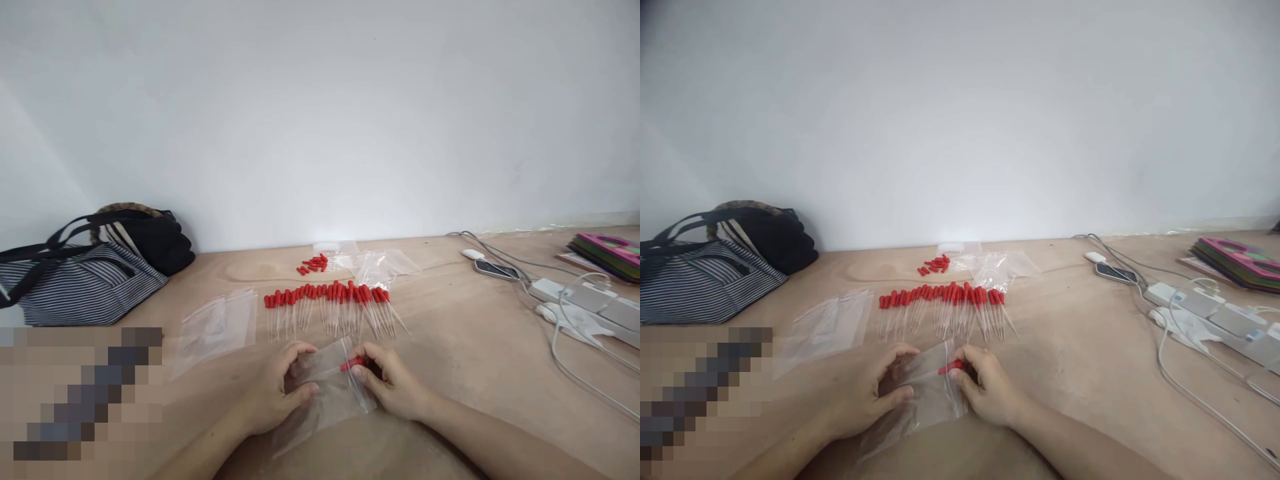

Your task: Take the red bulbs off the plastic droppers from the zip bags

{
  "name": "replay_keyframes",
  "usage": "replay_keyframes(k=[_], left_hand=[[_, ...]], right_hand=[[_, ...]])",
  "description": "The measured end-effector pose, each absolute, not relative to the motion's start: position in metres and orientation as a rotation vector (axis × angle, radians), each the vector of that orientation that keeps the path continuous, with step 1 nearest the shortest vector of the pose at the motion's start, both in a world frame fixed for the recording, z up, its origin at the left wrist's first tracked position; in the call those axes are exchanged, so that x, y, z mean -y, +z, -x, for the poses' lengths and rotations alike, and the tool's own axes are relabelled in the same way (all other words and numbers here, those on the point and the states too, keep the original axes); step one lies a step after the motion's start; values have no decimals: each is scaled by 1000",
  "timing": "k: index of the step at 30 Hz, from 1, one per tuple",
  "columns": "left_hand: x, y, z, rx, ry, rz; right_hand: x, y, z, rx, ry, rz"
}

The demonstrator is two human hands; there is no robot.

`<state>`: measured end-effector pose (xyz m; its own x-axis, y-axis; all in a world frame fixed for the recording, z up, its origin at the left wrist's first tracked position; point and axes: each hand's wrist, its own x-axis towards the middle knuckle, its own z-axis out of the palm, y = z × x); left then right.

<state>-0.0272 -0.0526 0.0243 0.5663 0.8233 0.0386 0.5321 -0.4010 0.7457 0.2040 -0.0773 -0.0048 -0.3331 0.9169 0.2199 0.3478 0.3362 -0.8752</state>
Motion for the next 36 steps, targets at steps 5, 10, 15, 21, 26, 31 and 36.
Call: replay_keyframes(k=[5, 10, 15, 21, 26, 31, 36], left_hand=[[47, 33, 34, -999, 457, -1889], [23, 46, 64, -1363, 829, -1779], [-8, 47, 113, -1870, 1228, -1544], [-18, 36, 126, -2463, 1020, -1713], [-5, 26, 98, -2526, 1262, -1991], [16, 5, 52, -1511, 1023, -2782], [27, -4, 16, -1438, 634, -2834]], right_hand=[[74, -4, -205, 1516, 1063, 1025], [51, -1, -230, 1132, 871, 1129], [24, -6, -263, 983, 621, 1297], [-13, -5, -268, 1259, 559, 1516], [-37, -1, -249, 1399, 498, 1584], [-46, 6, -232, 1479, 419, 1628], [-47, 7, -226, 1514, 301, 1631]])
